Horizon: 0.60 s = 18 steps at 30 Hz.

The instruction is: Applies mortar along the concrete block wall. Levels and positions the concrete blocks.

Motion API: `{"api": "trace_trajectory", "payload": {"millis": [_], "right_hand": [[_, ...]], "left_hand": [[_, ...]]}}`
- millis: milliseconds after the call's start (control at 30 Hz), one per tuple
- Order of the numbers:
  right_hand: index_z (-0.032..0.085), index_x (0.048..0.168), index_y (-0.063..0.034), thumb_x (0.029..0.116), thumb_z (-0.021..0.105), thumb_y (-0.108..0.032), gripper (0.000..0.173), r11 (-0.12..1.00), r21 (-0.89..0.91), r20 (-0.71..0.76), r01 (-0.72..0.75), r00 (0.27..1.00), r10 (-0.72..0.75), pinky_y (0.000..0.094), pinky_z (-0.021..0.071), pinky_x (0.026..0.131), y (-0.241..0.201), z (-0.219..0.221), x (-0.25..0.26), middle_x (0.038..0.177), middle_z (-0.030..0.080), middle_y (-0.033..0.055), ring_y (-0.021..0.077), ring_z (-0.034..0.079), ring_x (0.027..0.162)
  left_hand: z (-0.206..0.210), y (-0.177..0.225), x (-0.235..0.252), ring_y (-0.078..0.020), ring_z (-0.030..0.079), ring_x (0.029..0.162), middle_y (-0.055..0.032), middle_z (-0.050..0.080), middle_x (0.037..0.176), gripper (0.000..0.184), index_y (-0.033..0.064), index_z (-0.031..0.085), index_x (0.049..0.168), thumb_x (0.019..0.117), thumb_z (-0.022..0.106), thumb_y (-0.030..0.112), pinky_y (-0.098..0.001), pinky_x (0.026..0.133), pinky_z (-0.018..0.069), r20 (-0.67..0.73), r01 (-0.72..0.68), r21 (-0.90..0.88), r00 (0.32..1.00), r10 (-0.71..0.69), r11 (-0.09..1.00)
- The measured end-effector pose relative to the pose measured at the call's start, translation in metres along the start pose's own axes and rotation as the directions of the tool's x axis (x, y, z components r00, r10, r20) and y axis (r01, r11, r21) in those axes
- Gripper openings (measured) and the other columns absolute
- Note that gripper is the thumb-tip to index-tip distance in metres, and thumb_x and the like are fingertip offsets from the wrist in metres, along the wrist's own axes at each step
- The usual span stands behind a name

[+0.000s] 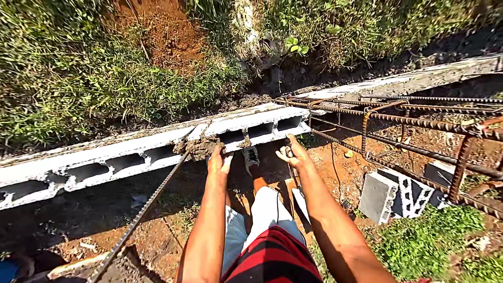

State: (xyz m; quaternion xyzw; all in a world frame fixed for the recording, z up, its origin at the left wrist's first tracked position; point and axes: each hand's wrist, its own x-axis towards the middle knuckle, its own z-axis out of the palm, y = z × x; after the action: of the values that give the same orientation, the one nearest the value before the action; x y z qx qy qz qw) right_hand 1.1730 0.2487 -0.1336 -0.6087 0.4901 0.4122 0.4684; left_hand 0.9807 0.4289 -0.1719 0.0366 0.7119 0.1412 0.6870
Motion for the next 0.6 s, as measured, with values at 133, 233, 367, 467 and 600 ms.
{"api": "trace_trajectory", "payload": {"millis": [133,233,367,467,600], "right_hand": [[0.049,0.120,-0.0096,0.0937,0.072,-0.050,0.053,0.999,-0.029,-0.060,0.019,0.998,-0.021,0.0471,0.0597,0.076,-0.006,0.001,0.005,0.085,0.049,0.0071,0.0228,0.057,0.072],[0.037,0.150,-0.0074,0.0874,0.078,-0.054,0.088,0.994,-0.087,-0.078,0.059,0.995,-0.066,0.0517,0.0580,0.088,-0.011,0.003,0.009,0.127,0.054,0.0226,0.0360,0.062,0.106],[0.034,0.154,-0.0079,0.0856,0.082,-0.046,0.092,0.992,-0.066,-0.099,0.106,0.989,-0.112,0.0550,0.0565,0.097,-0.012,0.014,0.013,0.149,0.046,0.0229,0.0399,0.056,0.128],[0.036,0.151,-0.0055,0.0915,0.078,-0.033,0.078,0.989,-0.051,-0.126,0.140,0.981,-0.145,0.0541,0.0589,0.091,-0.012,0.022,0.012,0.143,0.050,0.0242,0.0393,0.060,0.122],[0.041,0.146,-0.0044,0.0956,0.073,-0.026,0.064,0.983,-0.062,-0.115,0.173,0.977,-0.179,0.0488,0.0624,0.078,-0.012,0.027,0.013,0.127,0.059,0.0223,0.0337,0.068,0.102]], "left_hand": [[0.004,0.001,0.002,-0.0273,0.065,0.100,-0.0164,0.063,0.115,0.035,0.0023,0.050,0.133,0.1032,0.058,0.018,-0.0455,0.084,0.0581,-0.028,0.000,0.055,1.000,0.001,0.998],[0.008,0.001,-0.003,-0.0273,0.063,0.109,-0.0170,0.060,0.126,0.042,0.0036,0.046,0.141,0.1058,0.055,0.024,-0.0454,0.089,0.0569,-0.031,0.033,0.090,0.999,-0.031,0.995],[0.010,0.003,-0.005,-0.0256,0.064,0.101,-0.0159,0.061,0.117,0.035,0.0036,0.049,0.136,0.1051,0.054,0.019,-0.0428,0.084,0.0576,-0.058,0.031,0.020,0.998,-0.030,0.999],[0.012,0.001,-0.002,-0.0264,0.064,0.098,-0.0166,0.061,0.114,0.034,0.0020,0.049,0.135,0.1043,0.054,0.017,-0.0441,0.083,0.0577,-0.054,0.024,0.009,0.998,-0.024,1.000],[0.016,-0.004,0.001,-0.0277,0.064,0.098,-0.0175,0.062,0.114,0.034,0.0013,0.050,0.133,0.1033,0.055,0.016,-0.0460,0.083,0.0577,-0.087,0.008,0.021,0.996,-0.007,1.000]]}}
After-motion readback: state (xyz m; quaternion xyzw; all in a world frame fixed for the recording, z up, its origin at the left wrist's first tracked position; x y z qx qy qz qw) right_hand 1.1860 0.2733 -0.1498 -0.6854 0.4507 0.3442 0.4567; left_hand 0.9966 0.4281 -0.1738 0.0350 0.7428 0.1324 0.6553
